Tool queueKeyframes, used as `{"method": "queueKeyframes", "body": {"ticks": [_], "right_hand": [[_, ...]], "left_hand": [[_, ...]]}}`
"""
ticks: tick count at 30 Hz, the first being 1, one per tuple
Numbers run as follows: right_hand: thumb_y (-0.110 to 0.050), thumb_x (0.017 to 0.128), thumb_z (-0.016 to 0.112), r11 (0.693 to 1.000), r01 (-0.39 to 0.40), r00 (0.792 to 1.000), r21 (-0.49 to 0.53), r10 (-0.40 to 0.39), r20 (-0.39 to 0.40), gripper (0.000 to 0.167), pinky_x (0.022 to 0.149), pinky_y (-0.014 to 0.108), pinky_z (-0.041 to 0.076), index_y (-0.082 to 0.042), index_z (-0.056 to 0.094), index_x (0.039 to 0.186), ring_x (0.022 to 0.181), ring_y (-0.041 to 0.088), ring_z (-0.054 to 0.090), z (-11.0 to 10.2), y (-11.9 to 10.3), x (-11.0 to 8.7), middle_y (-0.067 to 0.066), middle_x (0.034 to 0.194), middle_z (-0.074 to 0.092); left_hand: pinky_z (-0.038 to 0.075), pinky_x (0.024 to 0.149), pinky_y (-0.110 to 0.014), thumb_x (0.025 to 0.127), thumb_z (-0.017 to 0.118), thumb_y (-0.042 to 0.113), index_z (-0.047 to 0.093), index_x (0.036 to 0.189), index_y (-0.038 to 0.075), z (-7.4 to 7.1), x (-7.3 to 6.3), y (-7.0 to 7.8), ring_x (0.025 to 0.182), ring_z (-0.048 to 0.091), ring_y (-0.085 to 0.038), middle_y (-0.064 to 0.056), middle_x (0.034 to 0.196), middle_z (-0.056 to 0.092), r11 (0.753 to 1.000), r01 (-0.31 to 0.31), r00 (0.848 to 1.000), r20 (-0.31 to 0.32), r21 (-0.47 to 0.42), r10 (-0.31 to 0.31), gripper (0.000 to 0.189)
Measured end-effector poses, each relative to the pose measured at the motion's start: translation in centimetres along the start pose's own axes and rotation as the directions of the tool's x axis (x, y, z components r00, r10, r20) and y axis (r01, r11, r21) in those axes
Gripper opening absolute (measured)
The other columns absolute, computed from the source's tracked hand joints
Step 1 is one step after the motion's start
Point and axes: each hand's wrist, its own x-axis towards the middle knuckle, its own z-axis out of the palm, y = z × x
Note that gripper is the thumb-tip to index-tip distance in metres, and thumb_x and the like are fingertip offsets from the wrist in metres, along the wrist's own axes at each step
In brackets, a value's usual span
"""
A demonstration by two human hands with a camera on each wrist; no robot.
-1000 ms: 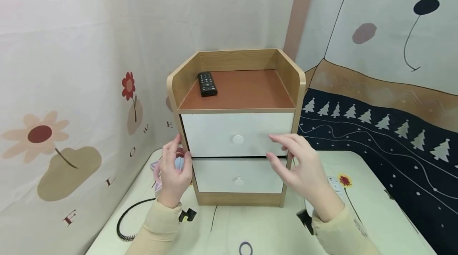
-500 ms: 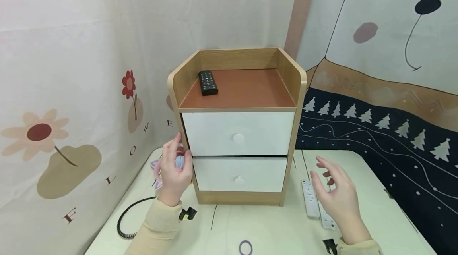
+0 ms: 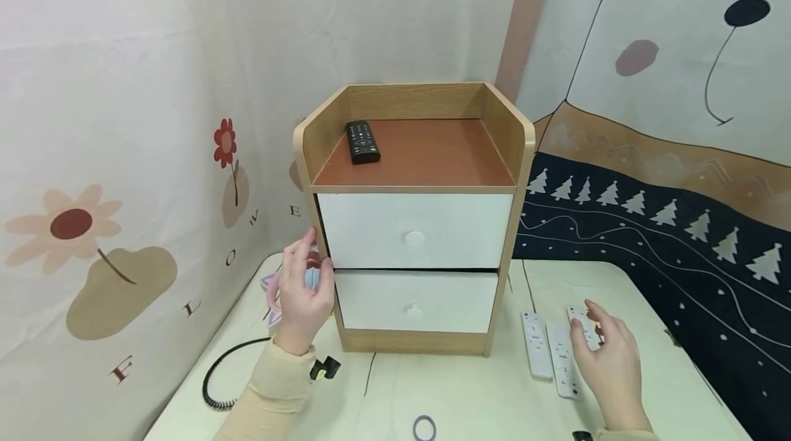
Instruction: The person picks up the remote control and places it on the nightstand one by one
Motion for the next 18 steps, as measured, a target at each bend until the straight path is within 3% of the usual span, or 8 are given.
{"method": "queueKeyframes", "body": {"ticks": [3, 5, 9, 12, 18], "right_hand": [[-0.019, 0.104, 0.067, 0.995, -0.09, 0.994, -0.035, 0.092, 0.063, 0.052, 0.08, 0.02, 0.044, -0.001, 0.061, 0.152, 0.111, 0.035, 0.064, 0.2, 0.9, -0.2, 0.028, 0.14, 0.067], [-0.022, 0.106, 0.064, 0.988, -0.145, 0.983, -0.051, 0.15, 0.106, 0.056, 0.089, 0.037, 0.049, -0.002, 0.056, 0.157, 0.119, 0.047, 0.061, 0.3, 1.3, -0.2, 0.032, 0.145, 0.062], [-0.028, 0.108, 0.06, 0.972, -0.225, 0.957, -0.069, 0.234, 0.173, 0.062, 0.102, 0.066, 0.045, -0.002, 0.048, 0.163, 0.13, 0.054, 0.054, 0.3, 2.1, -0.1, 0.037, 0.151, 0.053], [-0.031, 0.108, 0.059, 0.954, -0.286, 0.928, -0.089, 0.299, 0.221, 0.067, 0.109, 0.073, 0.04, -0.002, 0.043, 0.166, 0.138, 0.059, 0.047, 0.2, 2.8, -0.3, 0.04, 0.157, 0.046], [-0.036, 0.107, 0.061, 0.9, -0.394, 0.84, -0.189, 0.436, 0.324, 0.076, 0.12, 0.081, 0.032, 0.001, 0.036, 0.168, 0.146, 0.069, 0.034, 0.8, 4.2, -0.8, 0.047, 0.162, 0.03]], "left_hand": [[0.053, 0.073, -0.027, 0.095, 0.065, -0.01, 0.054, 0.159, -0.001, -0.1, 0.0, 0.1, 0.091, 0.061, -0.025, -0.027, 0.126, 0.062, 1.0, 0.004, 1.0, 0.003, 0.002, -0.004, 0.066], [0.054, 0.071, -0.03, 0.095, 0.065, -0.01, 0.053, 0.159, -0.001, 0.0, 0.0, 0.1, 0.091, 0.062, -0.024, -0.026, 0.126, 0.062, 1.0, 0.006, 1.0, 0.006, 0.003, -0.006, 0.066], [0.056, 0.071, -0.03, 0.095, 0.065, -0.011, 0.053, 0.159, -0.001, 0.0, 0.1, 0.1, 0.091, 0.063, -0.024, -0.026, 0.127, 0.062, 1.0, 0.008, 1.0, 0.006, 0.002, -0.008, 0.066], [0.056, 0.074, -0.029, 0.095, 0.065, -0.011, 0.053, 0.159, -0.001, 0.0, 0.0, 0.1, 0.091, 0.064, -0.025, -0.026, 0.127, 0.062, 1.0, 0.007, 1.0, 0.006, 0.0, -0.007, 0.066], [0.057, 0.075, -0.031, 0.094, 0.064, -0.011, 0.053, 0.158, -0.002, 0.0, 0.0, 0.0, 0.091, 0.064, -0.025, -0.027, 0.127, 0.062, 1.0, -0.009, 1.0, -0.001, -0.011, 0.009, 0.066]]}}
